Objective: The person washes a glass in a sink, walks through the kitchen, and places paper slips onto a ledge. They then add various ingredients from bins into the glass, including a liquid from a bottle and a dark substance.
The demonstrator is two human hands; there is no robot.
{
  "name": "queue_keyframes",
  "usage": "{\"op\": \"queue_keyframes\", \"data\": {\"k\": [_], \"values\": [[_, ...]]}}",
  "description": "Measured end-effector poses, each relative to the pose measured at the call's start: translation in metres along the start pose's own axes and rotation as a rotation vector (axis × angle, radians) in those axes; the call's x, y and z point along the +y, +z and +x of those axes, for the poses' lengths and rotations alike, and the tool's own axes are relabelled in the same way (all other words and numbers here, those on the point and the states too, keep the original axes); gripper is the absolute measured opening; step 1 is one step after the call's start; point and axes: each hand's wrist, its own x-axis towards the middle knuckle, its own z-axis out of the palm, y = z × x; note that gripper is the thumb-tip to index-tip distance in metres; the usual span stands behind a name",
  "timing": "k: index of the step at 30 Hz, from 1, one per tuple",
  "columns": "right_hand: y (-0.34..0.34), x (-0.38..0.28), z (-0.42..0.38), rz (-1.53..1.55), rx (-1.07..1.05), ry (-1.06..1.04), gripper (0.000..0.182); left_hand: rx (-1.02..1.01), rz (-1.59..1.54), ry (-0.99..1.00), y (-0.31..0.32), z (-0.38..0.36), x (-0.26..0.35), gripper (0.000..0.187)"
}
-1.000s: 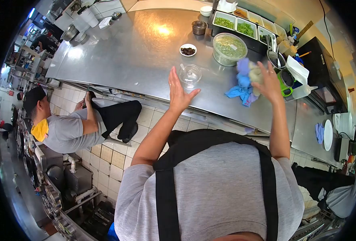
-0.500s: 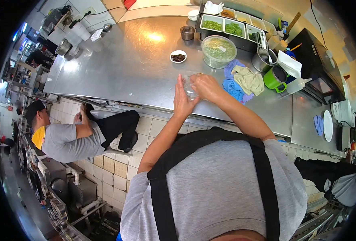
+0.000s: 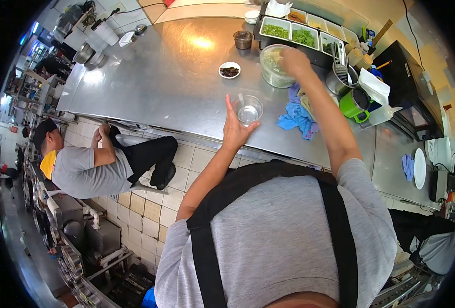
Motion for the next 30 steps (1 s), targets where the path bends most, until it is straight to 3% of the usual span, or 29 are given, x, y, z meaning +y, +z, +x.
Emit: {"op": "queue_keyframes", "data": {"k": [2,4,6,9,18,21,23,24,26,28,30], "values": [[0.017,-0.010,-0.004,0.007,0.016,-0.078,0.028,-0.004,0.000,0.003,-0.001,0.003,0.001,0.120],[0.012,-0.048,-0.039,0.207,0.026,-0.161,0.030,-0.017,0.004,-0.023,-0.001,0.000,0.003,0.116],[0.006,-0.074,-0.064,0.331,-0.270,-0.236,0.033,-0.036,0.052,0.009,-0.004,-0.004,0.008,0.115],[0.026,-0.076,-0.077,0.443,-0.286,-0.388,0.031,-0.075,0.081,0.027,-0.013,-0.008,0.019,0.114],[0.008,-0.052,-0.097,0.761,-0.274,-0.254,0.015,-0.012,0.144,0.041,-0.024,-0.014,0.034,0.111],[-0.023,-0.045,-0.107,0.995,-0.516,-0.136,0.010,0.021,0.029,-0.085,-0.037,-0.023,0.044,0.111],[-0.020,-0.028,-0.103,1.202,-0.414,-0.092,0.008,0.039,-0.085,-0.204,-0.050,-0.034,0.051,0.111],[-0.018,-0.018,-0.098,1.303,-0.363,-0.070,0.008,0.082,-0.070,-0.163,-0.056,-0.041,0.047,0.109],[-0.016,0.009,-0.080,1.351,-0.021,-0.015,0.008,0.224,0.010,-0.142,-0.067,-0.060,0.043,0.106],[-0.015,0.037,-0.058,1.192,0.217,0.121,0.010,0.350,0.133,-0.116,-0.077,-0.084,0.032,0.101],[0.002,0.063,-0.035,0.947,0.340,0.123,0.011,0.469,0.299,-0.115,-0.085,-0.115,0.013,0.096]]}}
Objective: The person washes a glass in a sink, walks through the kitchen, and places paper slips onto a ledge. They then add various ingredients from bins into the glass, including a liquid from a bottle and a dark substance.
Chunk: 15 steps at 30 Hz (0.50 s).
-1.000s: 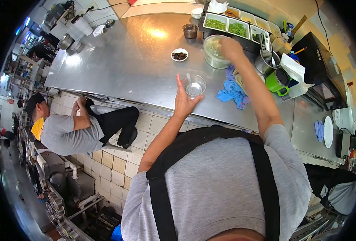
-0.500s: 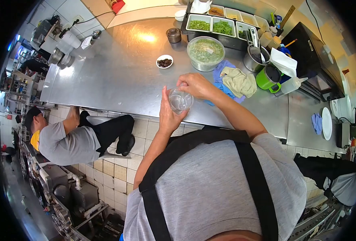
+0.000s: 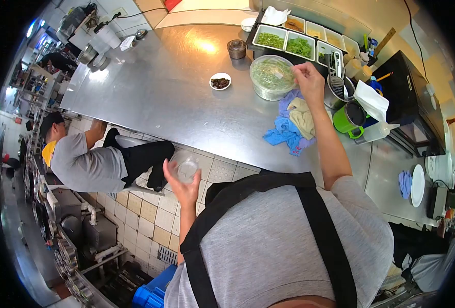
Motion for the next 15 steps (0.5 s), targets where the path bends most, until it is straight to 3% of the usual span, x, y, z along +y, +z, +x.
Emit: {"op": "queue_keyframes", "data": {"k": [2,4,8,11,13,15], "values": [[-0.003,0.024,0.007,-0.215,0.040,-0.116,0.012,0.100,0.020,-0.085,-0.014,-0.030,-0.040,0.095],[0.000,0.038,0.015,-0.410,-0.001,-0.266,0.013,0.217,-0.038,-0.399,-0.033,-0.068,-0.070,0.094],[-0.001,0.023,0.013,-0.643,-0.206,-0.214,0.018,0.700,-0.270,-1.139,-0.070,-0.141,-0.117,0.090],[0.002,0.015,0.007,-0.729,-0.229,-0.363,0.022,1.004,-0.654,-1.584,-0.117,-0.224,-0.162,0.085],[0.007,-0.005,-0.001,-0.686,-0.221,-0.438,0.025,1.201,-0.800,-1.673,-0.134,-0.299,-0.208,0.072],[0.034,-0.025,-0.025,-0.553,-0.109,-0.603,0.022,1.181,-0.895,-1.667,-0.148,-0.335,-0.197,0.064]]}}
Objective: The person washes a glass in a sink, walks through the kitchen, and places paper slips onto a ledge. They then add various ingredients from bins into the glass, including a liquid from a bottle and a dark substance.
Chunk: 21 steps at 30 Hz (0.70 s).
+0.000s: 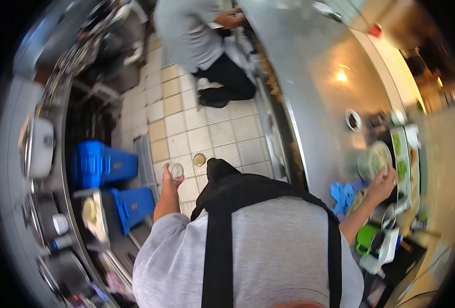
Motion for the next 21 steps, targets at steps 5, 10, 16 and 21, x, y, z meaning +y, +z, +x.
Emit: {"op": "queue_keyframes", "data": {"k": [5,10,16,21], "values": [[0.051,-0.181,-0.008,0.473,-0.280,-0.158,0.020,-0.114,-0.137,-0.006,-0.046,0.018,0.015,0.062],[0.097,-0.382,-0.032,0.794,-0.692,-0.413,0.020,0.194,0.310,0.699,-0.018,0.028,0.081,0.101],[0.158,-0.515,-0.068,0.804,-1.051,-0.741,0.018,0.149,0.604,1.581,0.036,-0.098,0.213,0.110],[0.218,-0.588,-0.074,0.663,-1.240,-0.979,0.020,0.177,0.655,1.856,0.060,-0.096,0.288,0.108]]}}
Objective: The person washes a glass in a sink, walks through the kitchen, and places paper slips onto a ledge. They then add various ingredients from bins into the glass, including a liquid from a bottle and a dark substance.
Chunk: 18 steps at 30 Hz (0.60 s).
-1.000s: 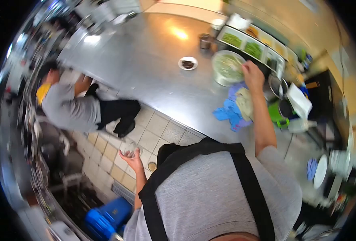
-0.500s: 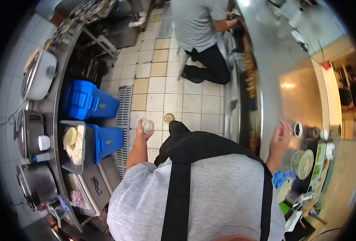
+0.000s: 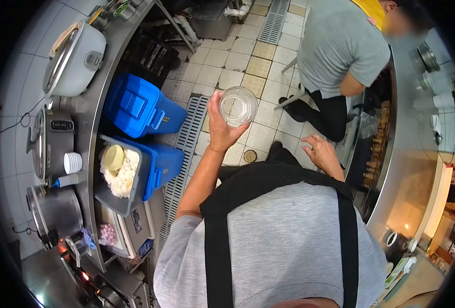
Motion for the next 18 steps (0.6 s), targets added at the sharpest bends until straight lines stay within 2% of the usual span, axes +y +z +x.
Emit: {"op": "queue_keyframes", "data": {"k": [3,6,8,9,11,14,18], "values": [[0.000,0.019,0.059,-0.026,-0.024,-0.037,0.020,-0.014,0.049,-0.074,0.027,0.039,-0.042,0.107],[-0.016,0.036,0.125,-0.042,-0.057,-0.005,0.022,-0.175,-0.088,-0.464,0.069,0.067,-0.119,0.103],[-0.033,0.044,0.171,-0.062,-0.085,-0.011,0.022,-0.365,0.133,-0.634,0.091,0.047,-0.199,0.102],[-0.041,0.048,0.198,-0.078,-0.152,0.010,0.022,-0.522,0.106,-0.914,0.087,0.043,-0.219,0.107],[-0.065,0.046,0.253,0.035,-0.187,-0.087,0.024,-0.683,0.079,-1.254,0.087,-0.015,-0.300,0.096],[-0.085,0.038,0.338,0.077,-0.212,-0.179,0.026,-0.708,0.109,-1.609,0.063,-0.043,-0.313,0.093],[-0.087,0.018,0.470,0.209,-0.268,-0.396,0.028,-0.618,0.195,-1.716,0.058,-0.013,-0.325,0.089]]}}
